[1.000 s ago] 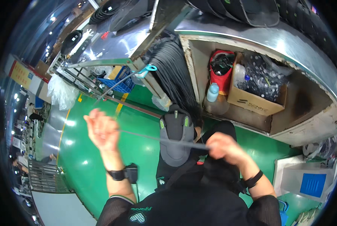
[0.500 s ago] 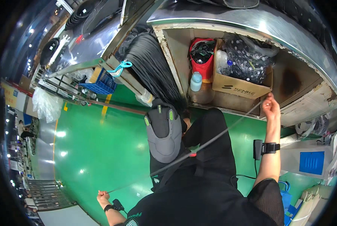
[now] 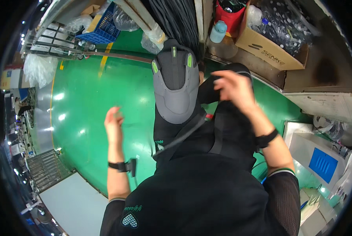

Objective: Lacing a dark gray sneaker with gray shoelaces in a factory environment.

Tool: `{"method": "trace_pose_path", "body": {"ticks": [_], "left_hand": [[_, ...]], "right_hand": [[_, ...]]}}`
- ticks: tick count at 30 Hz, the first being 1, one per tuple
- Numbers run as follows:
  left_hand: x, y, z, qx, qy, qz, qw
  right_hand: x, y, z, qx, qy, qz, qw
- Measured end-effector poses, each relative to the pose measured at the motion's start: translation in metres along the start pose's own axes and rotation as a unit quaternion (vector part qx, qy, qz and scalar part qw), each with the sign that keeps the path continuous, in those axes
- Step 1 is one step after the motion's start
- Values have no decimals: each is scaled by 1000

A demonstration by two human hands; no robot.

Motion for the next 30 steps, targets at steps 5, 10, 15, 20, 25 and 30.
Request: {"method": "trace_pose_path", "body": {"ticks": [5, 10, 15, 20, 25, 30], "left_hand": [[-65, 175, 8, 196, 153, -270, 930], [-96, 196, -1, 249, 292, -259, 886], [-61, 183, -6, 260, -10, 4, 966], [-67, 173, -4, 219, 16, -84, 972], [-67, 176, -5, 170, 114, -138, 969], [-64, 183, 3, 124, 154, -277, 940]], "right_hand": [[8, 83, -17, -44, 61, 22, 997], [-1, 84, -29, -38, 113, 133, 984], [18, 86, -26, -146, -109, 327, 927], [23, 92, -25, -164, -150, 382, 897], [33, 100, -29, -140, -232, 437, 858], [35, 99, -37, -81, -250, 529, 807]]}}
Point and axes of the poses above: each hand's wrist, its own z-axis away from the middle knuckle, its own y-axis out of the palm, x = y × z, the point moved 5 cm from there along -z, towards the middle knuckle, and after that the axes turned 10 degrees about y, right-handed, at the moved point
